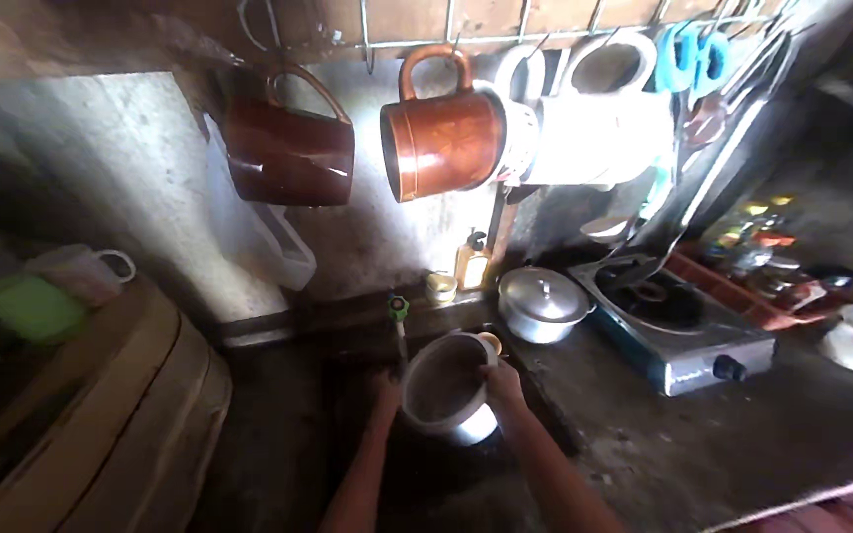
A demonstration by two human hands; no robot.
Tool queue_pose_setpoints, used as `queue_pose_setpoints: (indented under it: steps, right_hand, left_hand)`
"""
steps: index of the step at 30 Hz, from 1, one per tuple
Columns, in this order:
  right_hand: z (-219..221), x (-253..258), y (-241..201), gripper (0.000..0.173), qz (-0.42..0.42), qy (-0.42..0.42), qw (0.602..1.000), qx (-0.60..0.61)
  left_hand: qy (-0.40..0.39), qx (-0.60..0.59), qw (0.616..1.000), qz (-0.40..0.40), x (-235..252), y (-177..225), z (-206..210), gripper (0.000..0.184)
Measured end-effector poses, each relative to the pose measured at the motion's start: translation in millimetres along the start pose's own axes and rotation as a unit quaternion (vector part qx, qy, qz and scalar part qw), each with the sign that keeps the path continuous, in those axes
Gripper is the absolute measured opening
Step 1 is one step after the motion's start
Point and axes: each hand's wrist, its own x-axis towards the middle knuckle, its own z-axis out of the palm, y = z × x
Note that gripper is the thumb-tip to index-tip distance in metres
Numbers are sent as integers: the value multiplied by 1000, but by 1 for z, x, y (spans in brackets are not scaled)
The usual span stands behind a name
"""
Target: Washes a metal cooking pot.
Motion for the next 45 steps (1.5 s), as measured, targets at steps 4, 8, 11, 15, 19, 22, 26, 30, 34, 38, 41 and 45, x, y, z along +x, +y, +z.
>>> queue_pose_setpoints:
  steps: [4, 8, 11, 15, 19, 22, 26, 30, 34, 38, 41, 45]
  right_hand:
    - [7, -22, -15, 60, -164, -26, 973, -159]
    - [16, -44, -19, 58, -284, -44, 926, -244]
    - [20, -53, -14, 53, -374, -30, 891, -255]
    - [24, -56, -5, 52, -458, -15, 844, -276]
    - [22, -64, -2, 54, -547, -2, 797, -255]
    - [18, -67, -2, 53, -610, 1, 751, -252]
    - [6, -68, -4, 47, -674, 4, 687, -271]
    - [-17, -68, -18, 34, -712, 11, 637, -296]
    - [-40, -60, -25, 32, -726, -9, 613, -312]
    - [-58, -62, -22, 35, -709, -49, 607, -356]
    - [-66, -64, -14, 33, -713, -58, 580, -390]
    - [-72, -63, -3, 29, -736, -61, 548, -394]
  left_hand:
    - [-74, -233, 965, -95, -14, -35, 42, 34]
    - [-88, -360, 921, -121, -26, -13, 65, 36]
    - [-101, -333, 934, -79, -30, 1, 73, 41]
    - [-131, -37, 988, 70, -45, 27, 55, 41]
    - [-132, -181, 974, 46, -61, 56, 37, 38]
    - [-116, -271, 953, 69, -46, 47, 50, 35]
    - [-113, -243, 962, 54, -54, 63, 38, 36]
    - [-151, -154, 976, 33, -60, 73, 10, 37]
    - [-60, -169, 983, 49, -1, 41, -14, 35]
    - [126, -170, 977, 28, 36, 55, -62, 51]
    - [105, 16, 994, 35, 38, 98, -87, 76]
    - [40, 201, 972, 114, 40, 134, -80, 71]
